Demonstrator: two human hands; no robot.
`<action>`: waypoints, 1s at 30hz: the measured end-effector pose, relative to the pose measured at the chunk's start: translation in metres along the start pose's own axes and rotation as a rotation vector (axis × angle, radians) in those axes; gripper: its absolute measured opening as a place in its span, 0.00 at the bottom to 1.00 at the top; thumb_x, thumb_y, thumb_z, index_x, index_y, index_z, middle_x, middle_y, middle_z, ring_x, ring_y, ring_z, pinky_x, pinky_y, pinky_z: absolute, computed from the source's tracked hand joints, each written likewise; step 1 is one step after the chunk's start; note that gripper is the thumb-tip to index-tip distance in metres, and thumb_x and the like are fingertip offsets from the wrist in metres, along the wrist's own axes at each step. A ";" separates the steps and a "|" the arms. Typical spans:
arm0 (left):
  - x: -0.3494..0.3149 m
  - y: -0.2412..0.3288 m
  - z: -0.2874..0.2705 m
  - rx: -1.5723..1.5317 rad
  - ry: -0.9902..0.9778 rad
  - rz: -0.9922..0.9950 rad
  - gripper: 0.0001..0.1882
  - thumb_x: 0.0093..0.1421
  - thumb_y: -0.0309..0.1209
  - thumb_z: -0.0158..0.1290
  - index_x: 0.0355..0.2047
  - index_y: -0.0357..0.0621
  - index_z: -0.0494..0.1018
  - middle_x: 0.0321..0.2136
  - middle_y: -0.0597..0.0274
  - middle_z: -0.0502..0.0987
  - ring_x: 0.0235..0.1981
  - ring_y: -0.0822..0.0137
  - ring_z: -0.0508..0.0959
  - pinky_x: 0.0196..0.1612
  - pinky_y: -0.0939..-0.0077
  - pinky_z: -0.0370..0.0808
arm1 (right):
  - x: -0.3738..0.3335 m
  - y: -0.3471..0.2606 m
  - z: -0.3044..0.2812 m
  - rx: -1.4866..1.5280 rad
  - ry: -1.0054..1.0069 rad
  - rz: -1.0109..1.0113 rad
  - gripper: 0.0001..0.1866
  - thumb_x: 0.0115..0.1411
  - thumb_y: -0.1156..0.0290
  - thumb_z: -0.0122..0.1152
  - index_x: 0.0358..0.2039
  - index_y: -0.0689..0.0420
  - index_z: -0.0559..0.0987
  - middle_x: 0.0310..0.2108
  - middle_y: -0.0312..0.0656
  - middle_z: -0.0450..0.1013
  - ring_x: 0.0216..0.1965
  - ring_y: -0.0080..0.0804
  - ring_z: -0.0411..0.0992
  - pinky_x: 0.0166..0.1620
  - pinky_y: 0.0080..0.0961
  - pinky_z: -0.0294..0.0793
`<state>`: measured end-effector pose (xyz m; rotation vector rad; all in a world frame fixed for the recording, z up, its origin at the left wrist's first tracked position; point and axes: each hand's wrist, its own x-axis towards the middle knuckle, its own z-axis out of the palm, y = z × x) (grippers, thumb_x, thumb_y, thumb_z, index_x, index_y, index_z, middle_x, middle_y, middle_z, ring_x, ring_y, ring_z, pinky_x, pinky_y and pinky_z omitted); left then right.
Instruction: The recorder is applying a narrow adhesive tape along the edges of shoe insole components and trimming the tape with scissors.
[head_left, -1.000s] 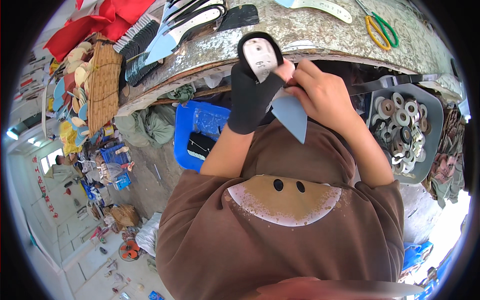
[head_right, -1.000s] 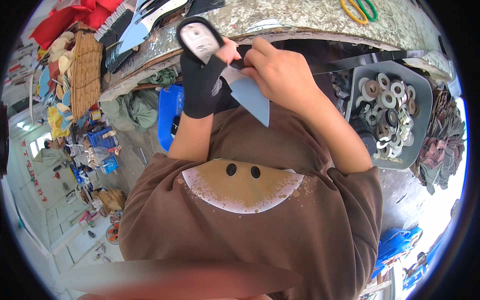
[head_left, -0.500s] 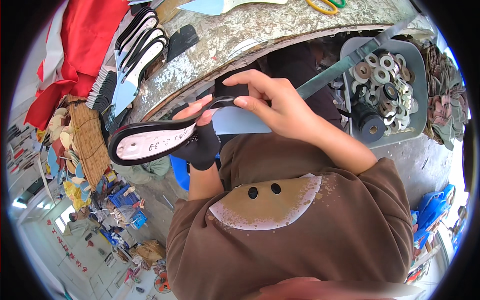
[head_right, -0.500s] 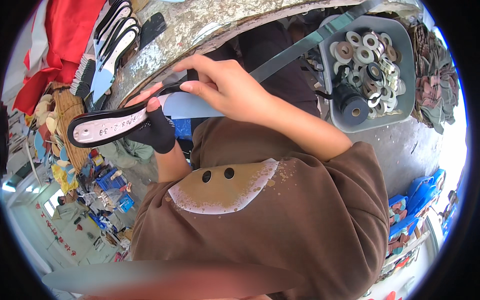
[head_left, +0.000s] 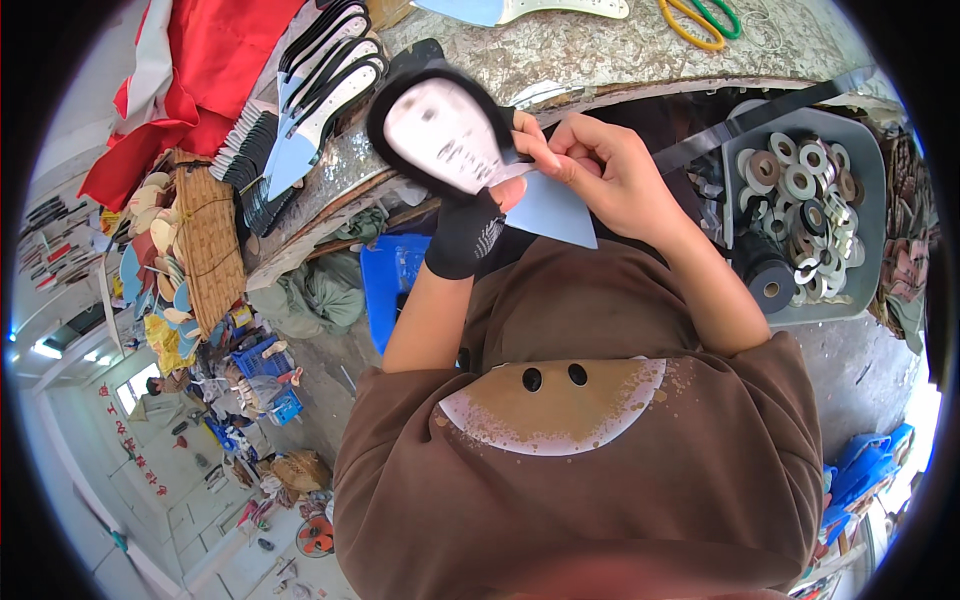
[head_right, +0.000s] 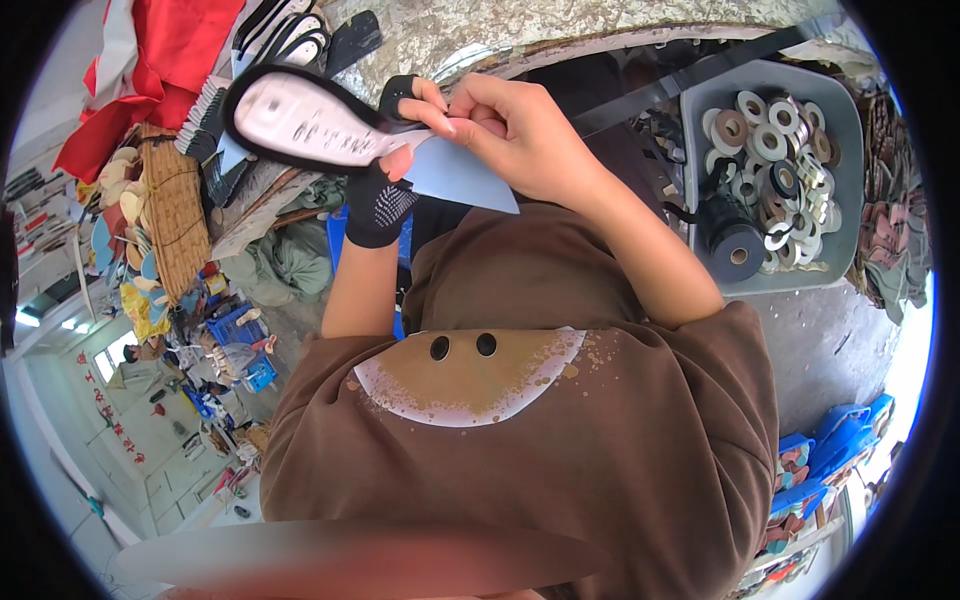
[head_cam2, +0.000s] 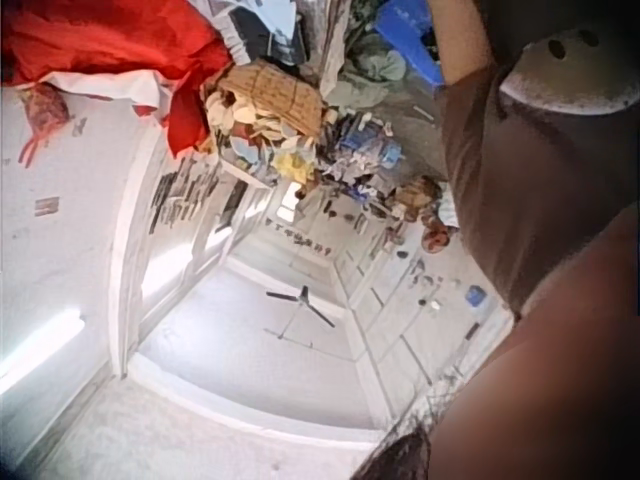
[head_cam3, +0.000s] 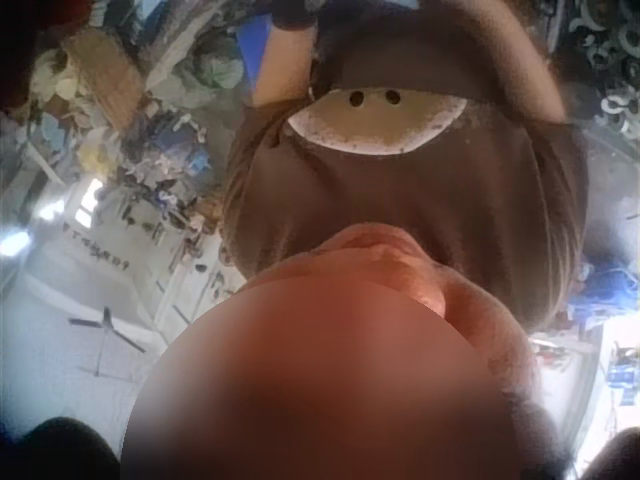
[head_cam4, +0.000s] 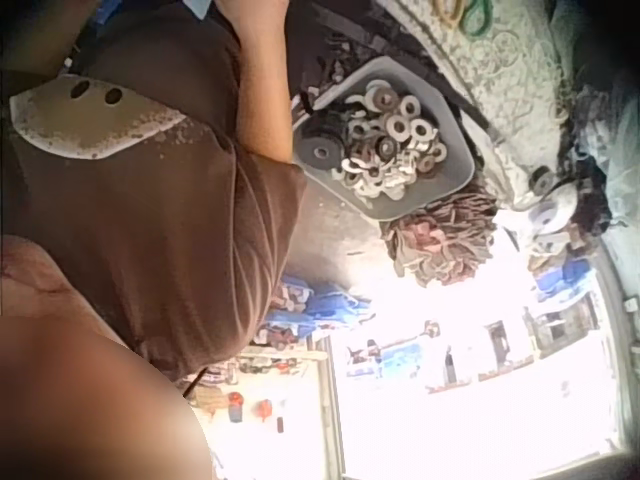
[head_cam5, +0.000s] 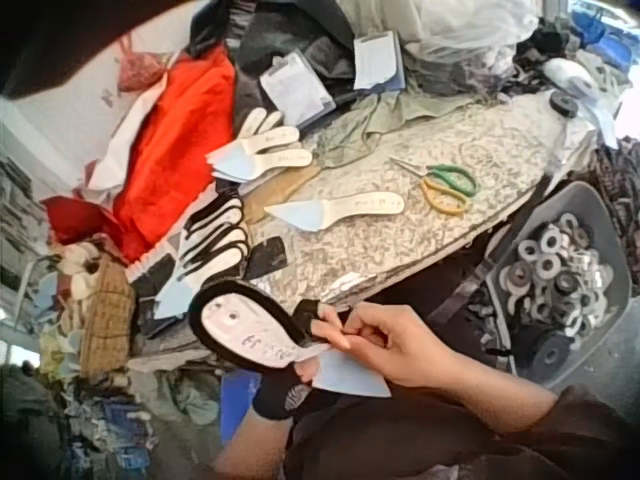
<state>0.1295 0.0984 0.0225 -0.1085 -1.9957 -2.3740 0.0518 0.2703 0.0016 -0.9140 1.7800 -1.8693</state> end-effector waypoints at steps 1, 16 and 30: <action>0.004 0.001 0.000 -0.003 -0.008 -0.030 0.21 0.52 0.48 0.58 0.34 0.40 0.76 0.43 0.64 0.67 0.45 0.68 0.69 0.51 0.70 0.66 | 0.001 0.004 -0.004 0.044 0.031 -0.021 0.10 0.60 0.67 0.65 0.31 0.60 0.75 0.18 0.34 0.61 0.21 0.21 0.58 0.25 0.21 0.61; -0.006 0.050 -0.032 -0.119 -0.284 -0.545 0.27 0.49 0.41 0.61 0.42 0.34 0.70 0.35 0.49 0.76 0.37 0.56 0.78 0.43 0.65 0.73 | -0.072 0.035 -0.183 -0.798 0.021 0.169 0.26 0.59 0.52 0.61 0.16 0.61 0.71 0.16 0.49 0.67 0.21 0.51 0.67 0.25 0.38 0.63; -0.070 0.032 -0.139 -0.119 0.171 -0.355 0.14 0.63 0.38 0.52 0.43 0.44 0.67 0.35 0.45 0.78 0.35 0.59 0.79 0.39 0.69 0.77 | 0.055 0.039 -0.159 -1.281 0.396 -0.027 0.18 0.57 0.71 0.57 0.48 0.58 0.72 0.44 0.53 0.75 0.45 0.51 0.75 0.46 0.43 0.75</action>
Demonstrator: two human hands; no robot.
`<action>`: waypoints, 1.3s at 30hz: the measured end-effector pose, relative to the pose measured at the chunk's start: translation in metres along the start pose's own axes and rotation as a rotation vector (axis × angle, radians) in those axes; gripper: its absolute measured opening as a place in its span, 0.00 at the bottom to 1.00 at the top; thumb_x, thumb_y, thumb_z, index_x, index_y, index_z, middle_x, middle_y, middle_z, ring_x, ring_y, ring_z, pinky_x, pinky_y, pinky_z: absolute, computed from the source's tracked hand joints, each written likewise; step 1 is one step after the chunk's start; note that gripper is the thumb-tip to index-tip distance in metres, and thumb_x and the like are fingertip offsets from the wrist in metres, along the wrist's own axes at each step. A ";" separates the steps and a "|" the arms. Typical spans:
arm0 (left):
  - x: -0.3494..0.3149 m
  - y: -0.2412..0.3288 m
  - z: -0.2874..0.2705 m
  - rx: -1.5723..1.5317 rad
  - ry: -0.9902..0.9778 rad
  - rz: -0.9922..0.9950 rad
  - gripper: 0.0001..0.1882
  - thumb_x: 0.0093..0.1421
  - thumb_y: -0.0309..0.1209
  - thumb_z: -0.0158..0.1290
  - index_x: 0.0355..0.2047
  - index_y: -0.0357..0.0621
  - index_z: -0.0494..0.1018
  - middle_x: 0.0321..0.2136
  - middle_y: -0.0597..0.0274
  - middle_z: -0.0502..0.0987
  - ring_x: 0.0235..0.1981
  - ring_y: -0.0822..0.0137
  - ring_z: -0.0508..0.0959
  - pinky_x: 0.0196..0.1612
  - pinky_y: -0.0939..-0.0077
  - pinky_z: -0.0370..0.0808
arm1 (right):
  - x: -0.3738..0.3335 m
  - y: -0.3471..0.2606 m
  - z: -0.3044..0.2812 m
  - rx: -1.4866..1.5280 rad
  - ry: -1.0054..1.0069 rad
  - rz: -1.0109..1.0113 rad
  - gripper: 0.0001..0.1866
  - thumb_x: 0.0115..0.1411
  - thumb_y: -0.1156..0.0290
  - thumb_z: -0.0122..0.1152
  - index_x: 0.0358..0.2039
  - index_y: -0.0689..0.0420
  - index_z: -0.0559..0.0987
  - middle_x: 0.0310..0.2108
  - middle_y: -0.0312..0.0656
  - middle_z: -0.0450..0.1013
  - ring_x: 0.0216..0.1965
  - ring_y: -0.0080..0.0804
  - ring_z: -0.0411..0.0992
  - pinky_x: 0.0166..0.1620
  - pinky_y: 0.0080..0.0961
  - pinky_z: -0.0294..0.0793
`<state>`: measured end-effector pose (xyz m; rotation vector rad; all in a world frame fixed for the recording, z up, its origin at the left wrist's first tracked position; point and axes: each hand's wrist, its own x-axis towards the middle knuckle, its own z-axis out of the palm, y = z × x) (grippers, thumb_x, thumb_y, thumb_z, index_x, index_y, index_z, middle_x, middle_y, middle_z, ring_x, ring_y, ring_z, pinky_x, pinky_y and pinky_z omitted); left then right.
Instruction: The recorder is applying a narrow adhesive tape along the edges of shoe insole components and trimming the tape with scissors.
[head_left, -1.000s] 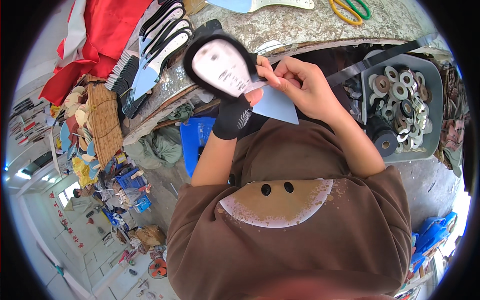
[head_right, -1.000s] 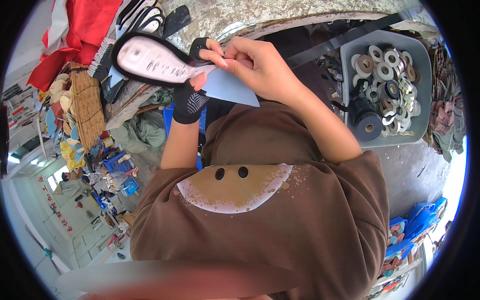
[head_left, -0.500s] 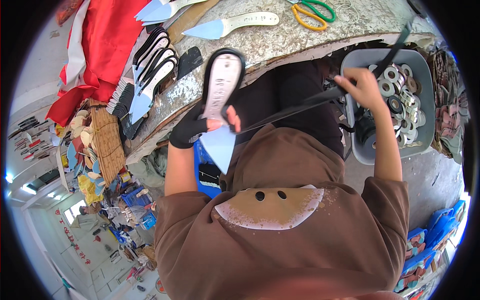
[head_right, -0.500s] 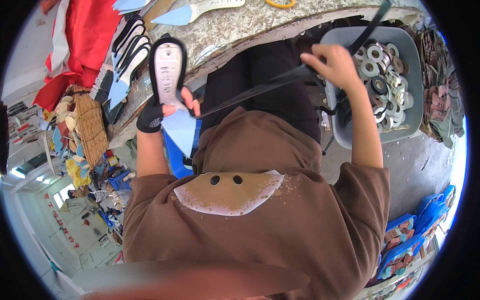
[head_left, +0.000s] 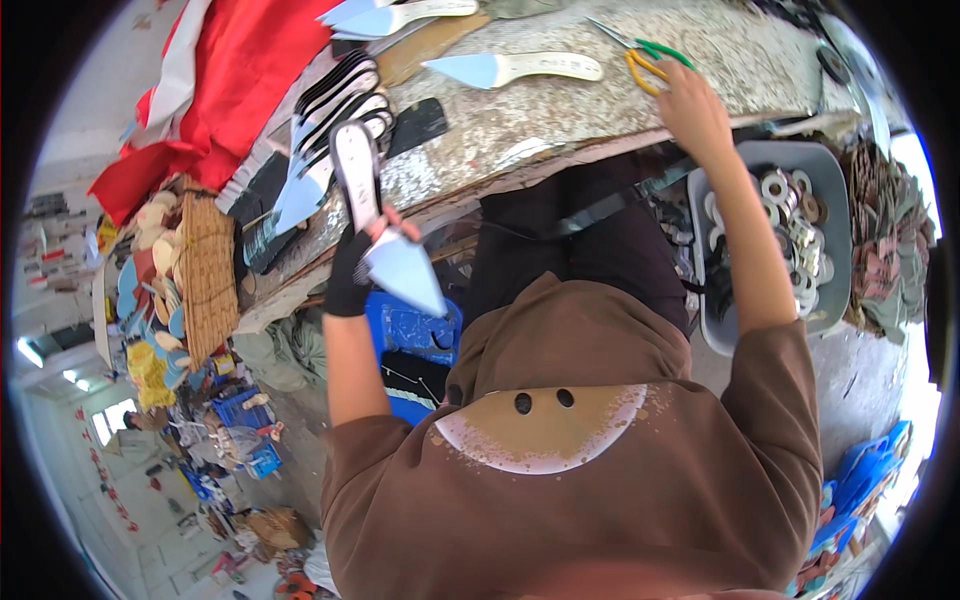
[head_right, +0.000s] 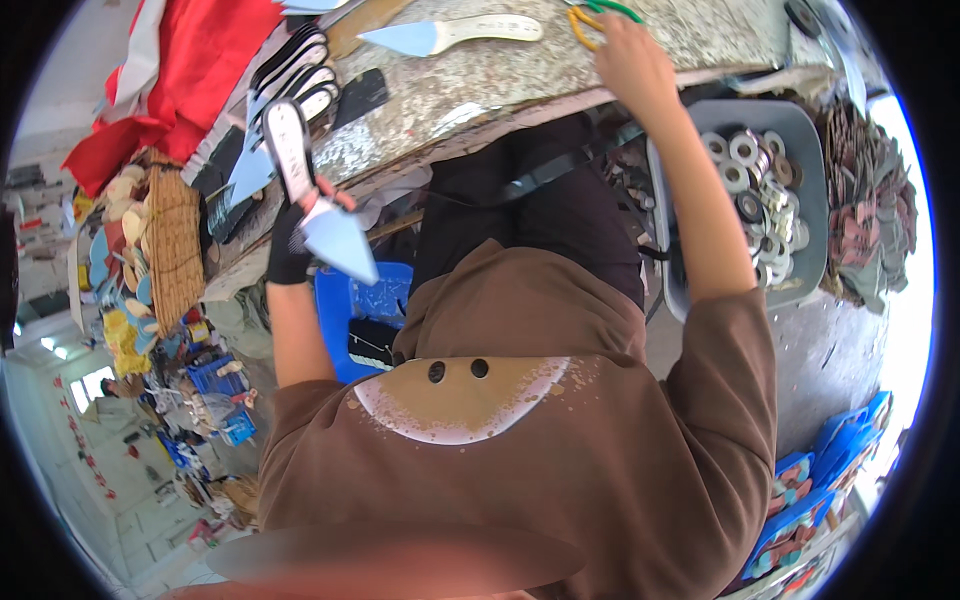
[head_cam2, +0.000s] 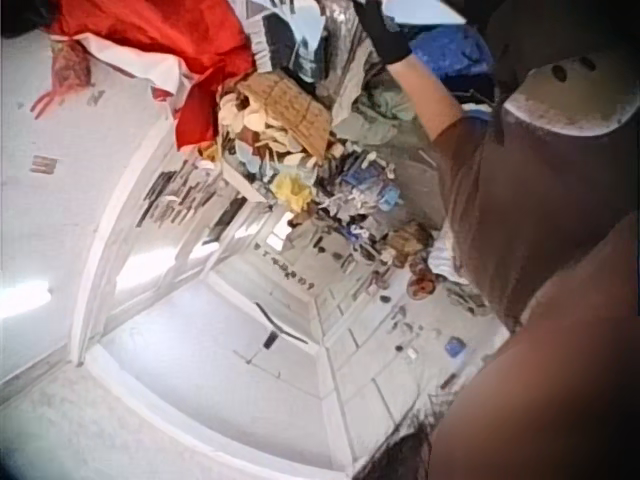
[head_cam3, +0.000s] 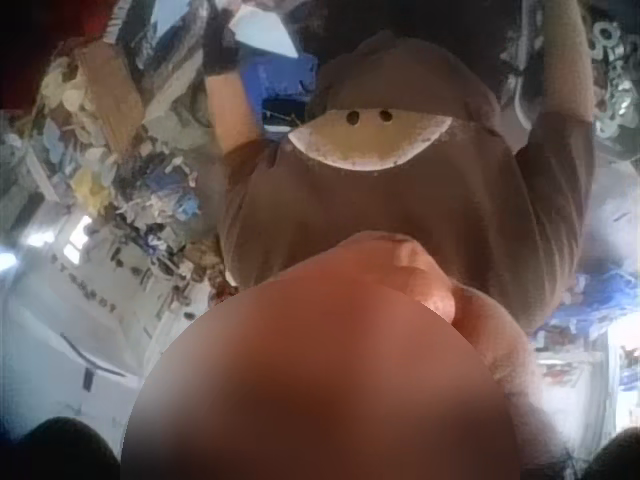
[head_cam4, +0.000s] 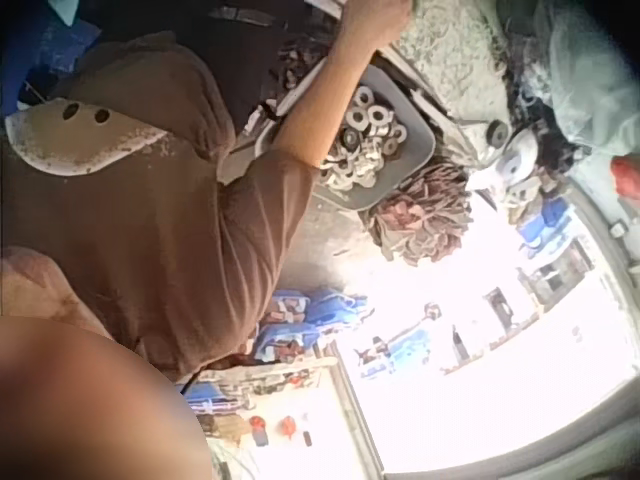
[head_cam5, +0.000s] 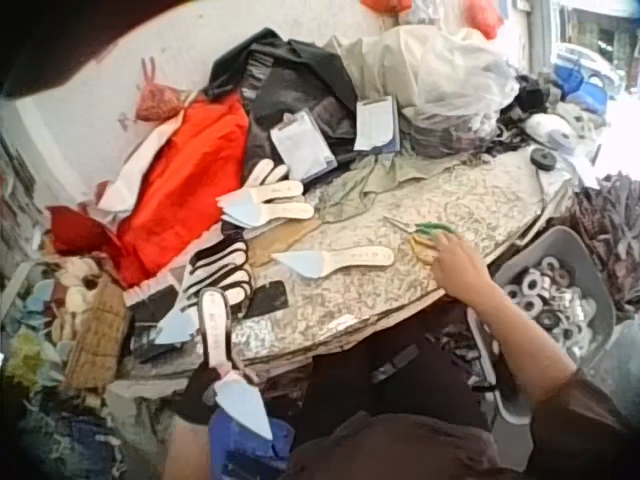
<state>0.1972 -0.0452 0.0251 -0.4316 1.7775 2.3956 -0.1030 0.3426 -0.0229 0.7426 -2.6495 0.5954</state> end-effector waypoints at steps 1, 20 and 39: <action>0.008 -0.009 0.004 -0.064 0.021 0.056 0.14 0.64 0.38 0.51 0.43 0.43 0.67 0.36 0.46 0.79 0.34 0.60 0.80 0.39 0.70 0.77 | 0.021 0.000 0.003 -0.136 -0.149 0.129 0.18 0.57 0.73 0.55 0.49 0.58 0.71 0.43 0.55 0.75 0.45 0.52 0.75 0.45 0.46 0.76; 0.005 -0.047 0.036 0.497 0.570 0.740 0.09 0.58 0.28 0.61 0.37 0.37 0.80 0.31 0.56 0.83 0.28 0.69 0.82 0.34 0.76 0.75 | -0.152 -0.204 -0.060 0.778 -0.821 -0.071 0.40 0.56 0.53 0.64 0.63 0.57 0.58 0.46 0.57 0.70 0.50 0.54 0.71 0.55 0.39 0.67; 0.012 -0.058 0.077 1.286 0.309 1.375 0.23 0.50 0.31 0.66 0.44 0.37 0.73 0.23 0.61 0.76 0.20 0.63 0.76 0.21 0.70 0.69 | -0.154 -0.202 -0.019 0.714 -0.732 0.149 0.37 0.57 0.55 0.63 0.60 0.57 0.58 0.43 0.58 0.72 0.46 0.58 0.73 0.47 0.42 0.71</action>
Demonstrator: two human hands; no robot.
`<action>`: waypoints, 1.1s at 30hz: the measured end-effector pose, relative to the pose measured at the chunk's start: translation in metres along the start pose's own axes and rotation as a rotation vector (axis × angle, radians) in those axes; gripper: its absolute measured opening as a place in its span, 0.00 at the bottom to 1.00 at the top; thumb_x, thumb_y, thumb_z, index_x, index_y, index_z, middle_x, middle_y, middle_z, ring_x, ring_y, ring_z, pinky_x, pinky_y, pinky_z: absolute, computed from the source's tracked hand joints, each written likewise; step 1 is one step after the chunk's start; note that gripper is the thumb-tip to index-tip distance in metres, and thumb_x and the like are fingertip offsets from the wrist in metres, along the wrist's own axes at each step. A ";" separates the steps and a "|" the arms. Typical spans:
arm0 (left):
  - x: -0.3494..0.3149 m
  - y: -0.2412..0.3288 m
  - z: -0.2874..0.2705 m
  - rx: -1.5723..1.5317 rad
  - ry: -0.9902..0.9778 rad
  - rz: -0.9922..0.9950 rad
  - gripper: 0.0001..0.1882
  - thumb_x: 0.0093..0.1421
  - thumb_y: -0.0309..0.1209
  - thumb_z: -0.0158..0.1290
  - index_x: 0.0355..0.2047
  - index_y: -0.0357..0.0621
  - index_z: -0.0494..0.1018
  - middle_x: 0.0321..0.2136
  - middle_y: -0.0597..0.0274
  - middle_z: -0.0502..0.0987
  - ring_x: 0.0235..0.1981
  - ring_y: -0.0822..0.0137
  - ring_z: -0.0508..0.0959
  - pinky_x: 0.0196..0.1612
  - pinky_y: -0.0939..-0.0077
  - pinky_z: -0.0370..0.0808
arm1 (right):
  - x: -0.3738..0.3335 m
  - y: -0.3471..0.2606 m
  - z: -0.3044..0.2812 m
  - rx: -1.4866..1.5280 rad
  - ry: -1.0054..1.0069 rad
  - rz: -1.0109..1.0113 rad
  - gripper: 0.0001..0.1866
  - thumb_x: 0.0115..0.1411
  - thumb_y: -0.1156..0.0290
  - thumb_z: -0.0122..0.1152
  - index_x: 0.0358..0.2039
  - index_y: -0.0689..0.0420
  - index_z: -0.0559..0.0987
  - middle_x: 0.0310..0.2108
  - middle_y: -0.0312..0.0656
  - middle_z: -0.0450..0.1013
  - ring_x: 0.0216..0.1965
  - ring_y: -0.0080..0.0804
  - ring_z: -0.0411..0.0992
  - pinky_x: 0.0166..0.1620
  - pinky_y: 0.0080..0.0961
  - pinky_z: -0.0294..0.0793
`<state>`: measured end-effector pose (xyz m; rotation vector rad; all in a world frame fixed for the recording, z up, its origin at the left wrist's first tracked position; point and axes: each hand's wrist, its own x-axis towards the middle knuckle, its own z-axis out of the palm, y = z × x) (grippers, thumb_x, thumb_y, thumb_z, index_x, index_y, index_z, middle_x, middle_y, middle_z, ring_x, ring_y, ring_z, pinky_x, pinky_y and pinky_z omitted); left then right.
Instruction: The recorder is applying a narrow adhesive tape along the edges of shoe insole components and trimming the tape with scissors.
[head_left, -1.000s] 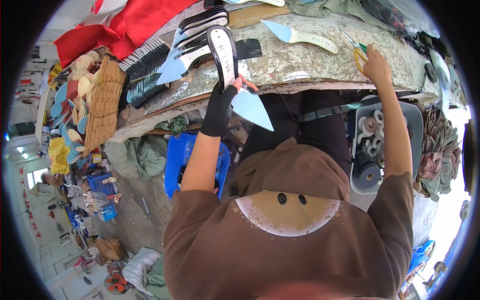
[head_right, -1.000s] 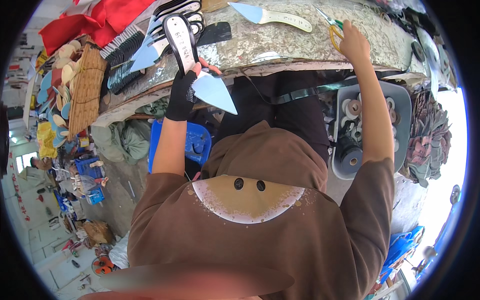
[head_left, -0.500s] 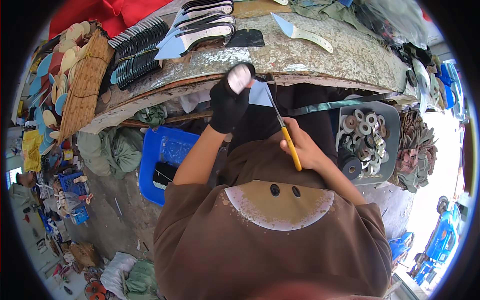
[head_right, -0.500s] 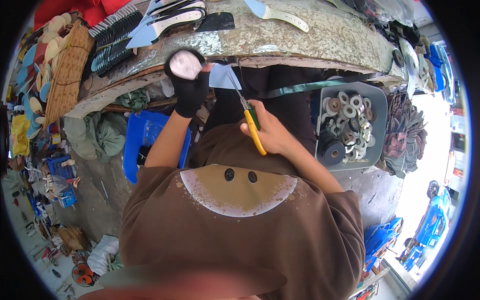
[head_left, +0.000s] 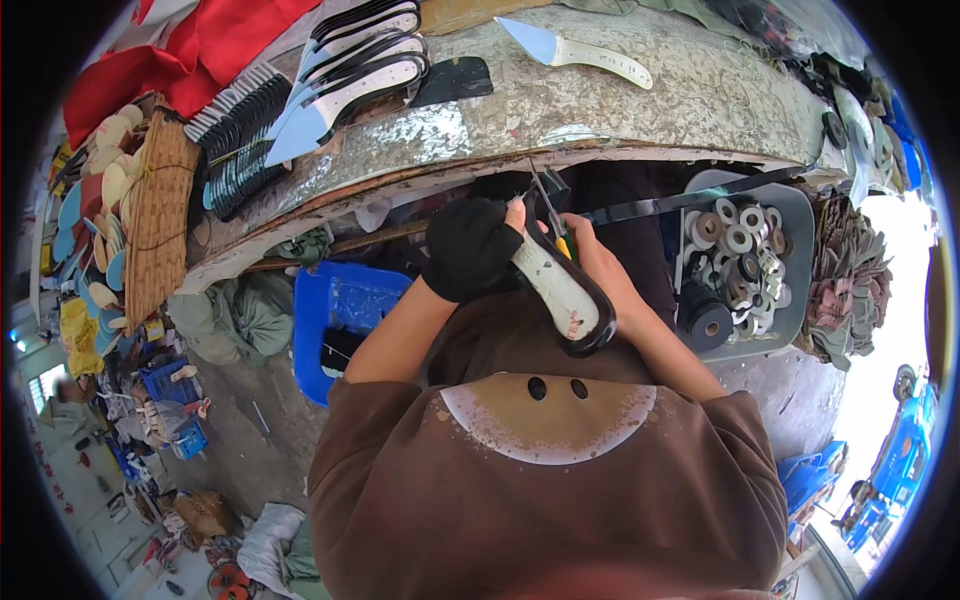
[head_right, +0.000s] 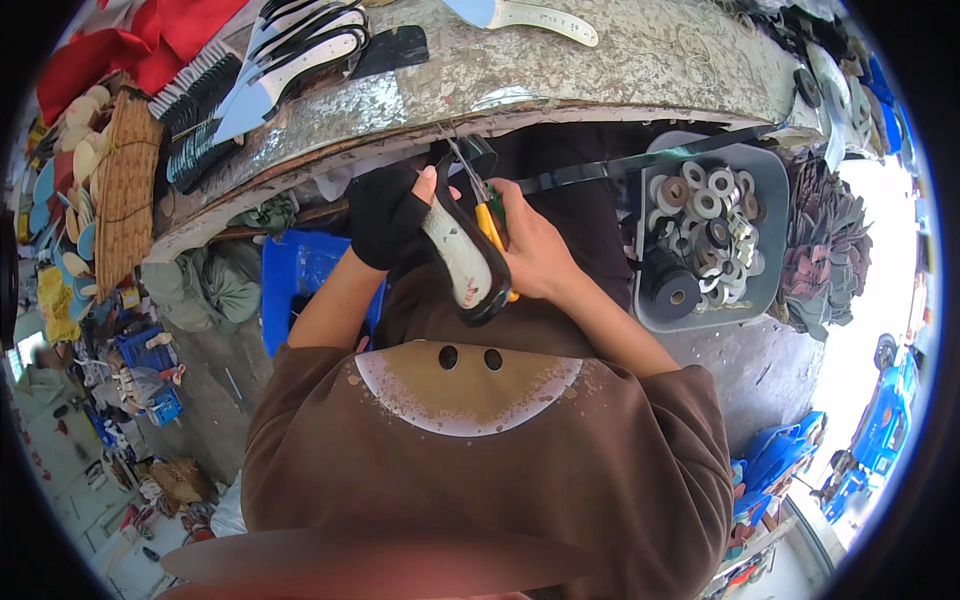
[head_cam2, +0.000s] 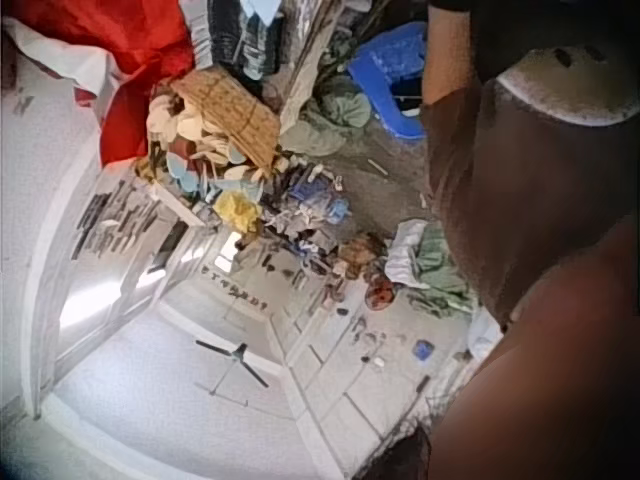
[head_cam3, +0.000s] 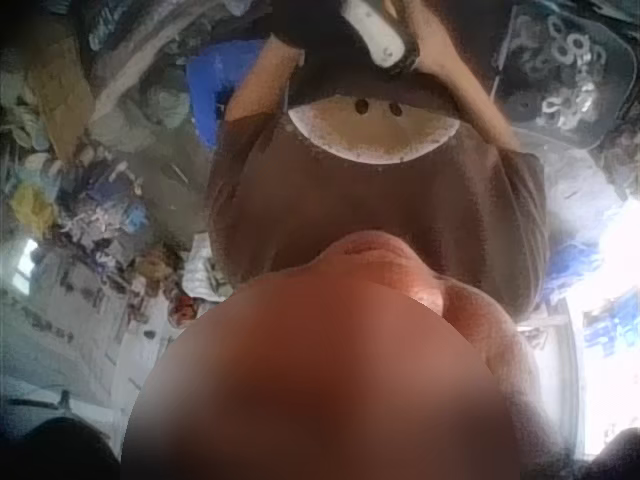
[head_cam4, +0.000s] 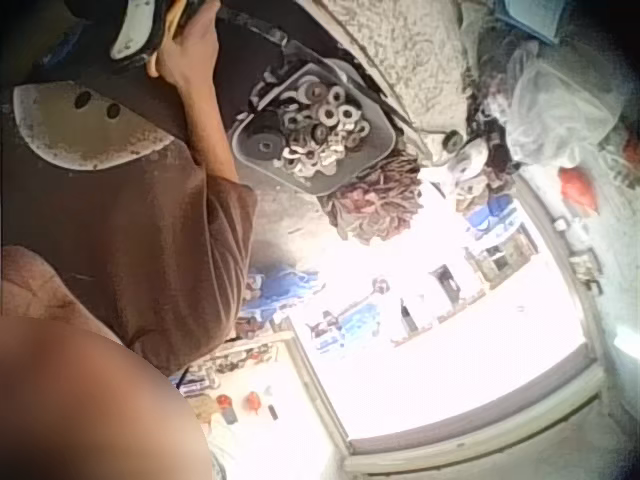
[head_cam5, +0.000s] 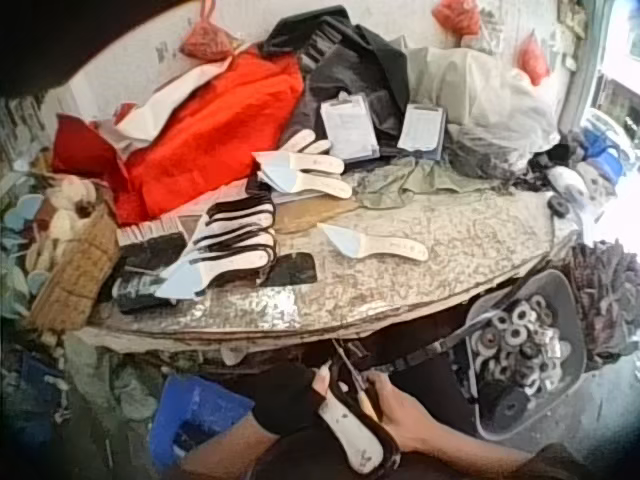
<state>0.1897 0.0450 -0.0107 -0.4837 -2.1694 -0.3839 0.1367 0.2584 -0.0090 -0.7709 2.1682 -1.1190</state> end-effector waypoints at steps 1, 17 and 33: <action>0.002 -0.001 0.000 -0.005 -0.006 0.003 0.23 0.50 0.31 0.66 0.44 0.37 0.73 0.23 0.61 0.76 0.20 0.63 0.76 0.21 0.70 0.69 | 0.000 0.005 0.001 0.037 0.012 -0.059 0.36 0.57 0.56 0.64 0.59 0.57 0.59 0.41 0.56 0.73 0.43 0.56 0.73 0.45 0.40 0.71; 0.007 0.008 0.012 -0.682 0.132 -1.058 0.09 0.62 0.30 0.58 0.38 0.37 0.76 0.32 0.63 0.77 0.33 0.69 0.76 0.38 0.74 0.73 | 0.089 -0.013 -0.162 -0.288 0.415 -0.462 0.11 0.59 0.66 0.62 0.38 0.58 0.78 0.36 0.43 0.76 0.36 0.46 0.74 0.39 0.36 0.73; 0.029 -0.004 0.020 -1.246 0.393 -1.404 0.35 0.66 0.62 0.38 0.31 0.36 0.71 0.18 0.54 0.75 0.20 0.63 0.76 0.27 0.72 0.74 | 0.070 0.018 -0.004 0.178 -0.061 -0.344 0.19 0.64 0.66 0.58 0.20 0.63 0.66 0.18 0.50 0.62 0.19 0.48 0.62 0.24 0.36 0.61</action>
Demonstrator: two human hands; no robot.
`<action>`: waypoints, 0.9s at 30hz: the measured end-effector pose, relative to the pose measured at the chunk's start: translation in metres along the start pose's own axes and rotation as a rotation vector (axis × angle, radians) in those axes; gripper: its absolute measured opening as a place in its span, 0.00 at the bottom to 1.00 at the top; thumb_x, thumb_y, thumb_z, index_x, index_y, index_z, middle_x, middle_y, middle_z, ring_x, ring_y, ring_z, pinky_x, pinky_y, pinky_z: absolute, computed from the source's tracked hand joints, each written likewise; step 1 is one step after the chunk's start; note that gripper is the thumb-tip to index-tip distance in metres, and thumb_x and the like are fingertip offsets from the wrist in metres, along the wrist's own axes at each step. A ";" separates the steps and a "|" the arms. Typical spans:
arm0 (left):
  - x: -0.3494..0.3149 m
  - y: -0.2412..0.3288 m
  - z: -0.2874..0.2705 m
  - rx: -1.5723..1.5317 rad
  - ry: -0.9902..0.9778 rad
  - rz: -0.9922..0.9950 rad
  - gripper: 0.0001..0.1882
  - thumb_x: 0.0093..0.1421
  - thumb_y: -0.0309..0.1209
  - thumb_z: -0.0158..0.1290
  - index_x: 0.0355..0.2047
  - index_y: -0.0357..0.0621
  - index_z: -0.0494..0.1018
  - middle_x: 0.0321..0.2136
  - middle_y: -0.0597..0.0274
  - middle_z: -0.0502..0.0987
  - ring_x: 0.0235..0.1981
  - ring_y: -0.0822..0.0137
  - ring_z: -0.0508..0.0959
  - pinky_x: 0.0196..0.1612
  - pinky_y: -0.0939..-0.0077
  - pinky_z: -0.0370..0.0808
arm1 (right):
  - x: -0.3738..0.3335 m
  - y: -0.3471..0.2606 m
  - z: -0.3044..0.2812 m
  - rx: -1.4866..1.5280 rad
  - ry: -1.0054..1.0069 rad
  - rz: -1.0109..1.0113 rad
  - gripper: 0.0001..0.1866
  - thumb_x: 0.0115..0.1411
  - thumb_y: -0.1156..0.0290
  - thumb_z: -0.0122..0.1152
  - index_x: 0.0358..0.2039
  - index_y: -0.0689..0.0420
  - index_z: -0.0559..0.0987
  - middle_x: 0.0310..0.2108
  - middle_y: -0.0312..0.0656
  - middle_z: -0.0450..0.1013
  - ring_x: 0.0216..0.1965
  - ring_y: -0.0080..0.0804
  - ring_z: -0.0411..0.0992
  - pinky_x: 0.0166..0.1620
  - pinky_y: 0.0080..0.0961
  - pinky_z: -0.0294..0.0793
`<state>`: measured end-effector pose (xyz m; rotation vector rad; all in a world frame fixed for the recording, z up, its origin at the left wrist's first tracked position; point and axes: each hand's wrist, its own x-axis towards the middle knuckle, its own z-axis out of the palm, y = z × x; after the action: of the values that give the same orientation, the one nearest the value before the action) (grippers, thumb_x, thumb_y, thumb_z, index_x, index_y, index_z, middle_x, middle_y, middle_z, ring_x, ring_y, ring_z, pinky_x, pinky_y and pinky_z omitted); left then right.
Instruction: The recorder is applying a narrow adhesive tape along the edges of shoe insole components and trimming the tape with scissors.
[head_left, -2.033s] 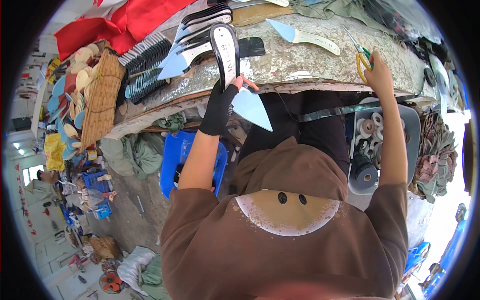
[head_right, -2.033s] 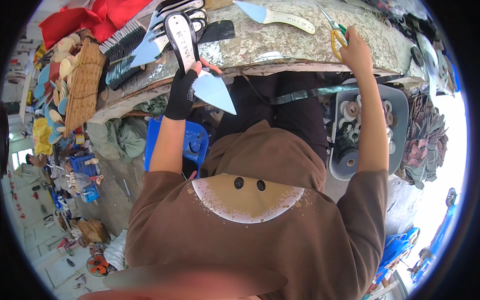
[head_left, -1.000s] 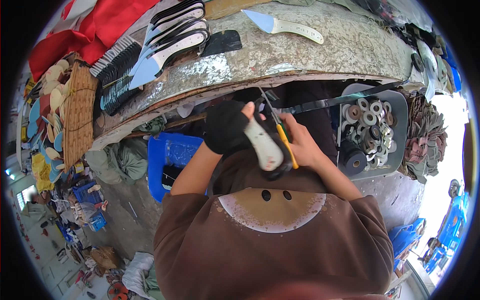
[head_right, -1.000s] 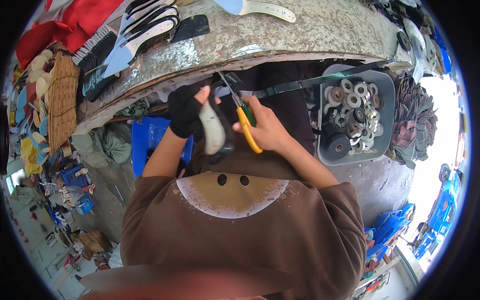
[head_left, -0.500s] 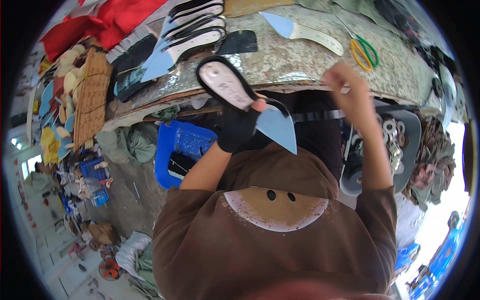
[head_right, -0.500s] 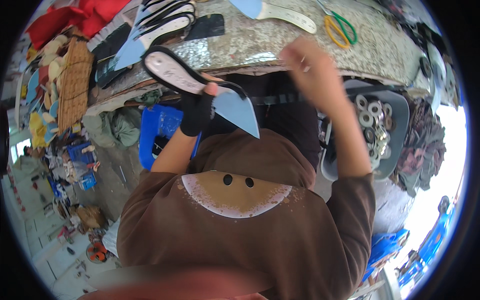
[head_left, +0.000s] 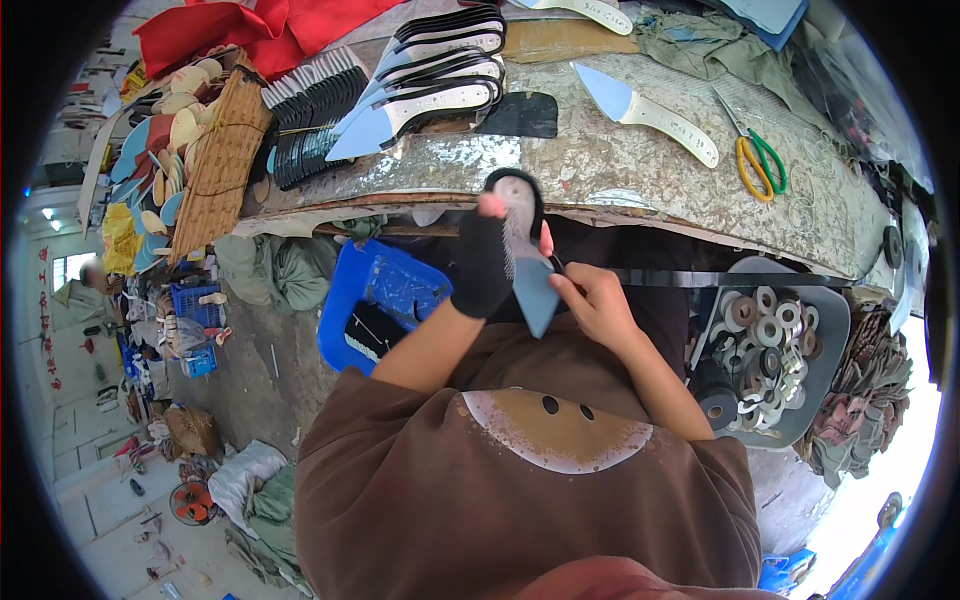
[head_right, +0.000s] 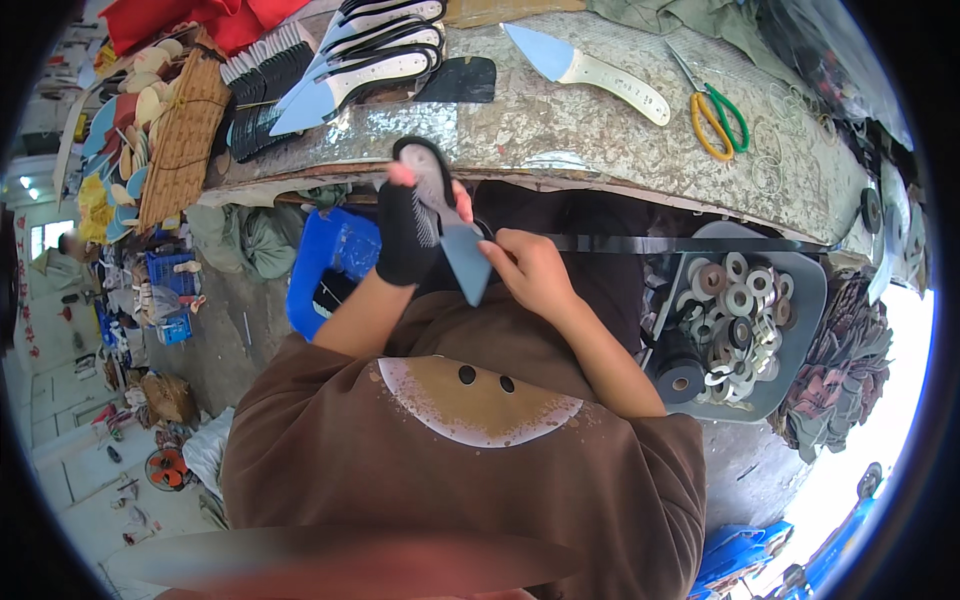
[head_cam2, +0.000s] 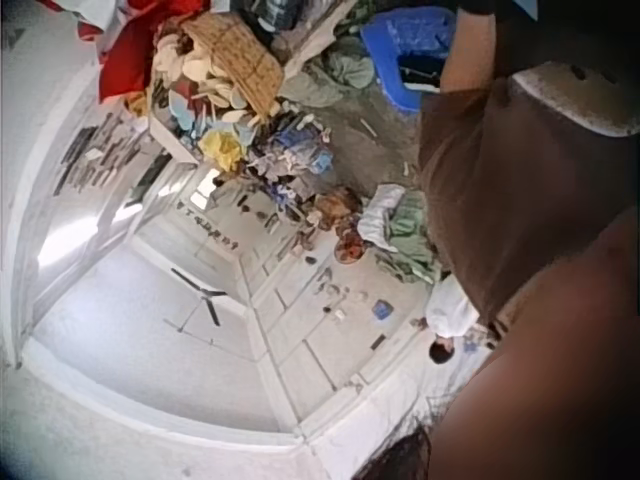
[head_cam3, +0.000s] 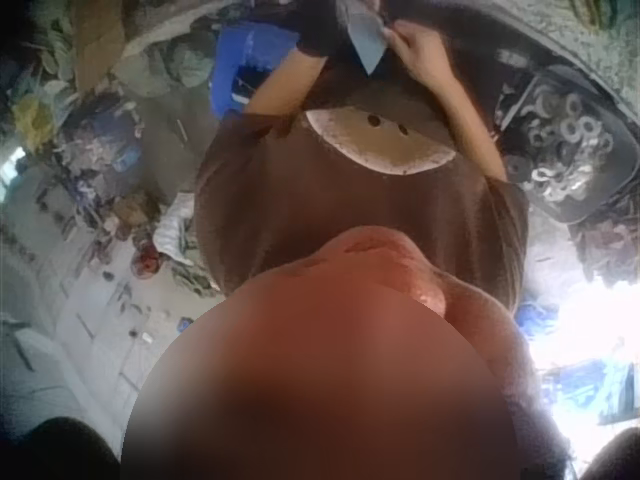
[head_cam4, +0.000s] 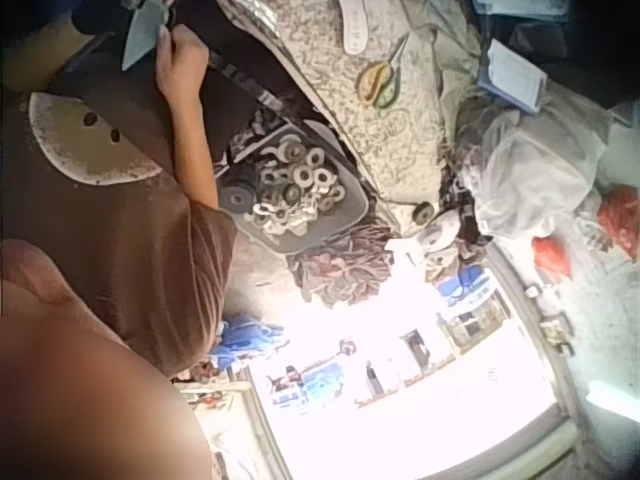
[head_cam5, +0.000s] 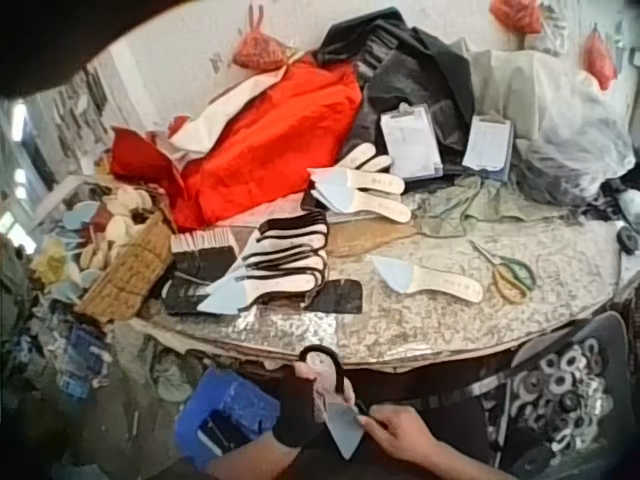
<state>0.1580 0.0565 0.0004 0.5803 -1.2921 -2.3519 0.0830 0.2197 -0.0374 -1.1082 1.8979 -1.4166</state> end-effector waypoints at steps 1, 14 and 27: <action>0.008 0.011 0.006 0.275 0.010 0.040 0.28 0.64 0.56 0.46 0.28 0.40 0.72 0.17 0.57 0.75 0.19 0.60 0.76 0.27 0.68 0.74 | -0.001 0.000 0.000 -0.072 0.022 -0.060 0.18 0.63 0.67 0.58 0.20 0.63 0.67 0.19 0.49 0.62 0.20 0.47 0.63 0.25 0.36 0.62; 0.102 0.056 -0.018 1.285 -0.261 1.000 0.11 0.57 0.36 0.60 0.33 0.42 0.75 0.24 0.59 0.76 0.26 0.57 0.77 0.30 0.66 0.72 | -0.008 -0.010 -0.075 -0.139 0.344 0.128 0.07 0.61 0.71 0.63 0.31 0.62 0.79 0.18 0.36 0.67 0.21 0.20 0.63 0.27 0.21 0.64; -0.002 -0.047 -0.116 1.260 -0.364 0.104 0.11 0.58 0.36 0.58 0.33 0.41 0.74 0.26 0.54 0.77 0.30 0.55 0.79 0.34 0.66 0.72 | -0.031 0.026 -0.082 -0.455 0.171 0.169 0.09 0.58 0.66 0.63 0.36 0.56 0.82 0.28 0.44 0.75 0.28 0.42 0.74 0.31 0.34 0.71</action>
<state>0.2146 0.0007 -0.0963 0.3619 -2.8341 -1.3218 0.0266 0.2921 -0.0375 -1.0134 2.4546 -1.0406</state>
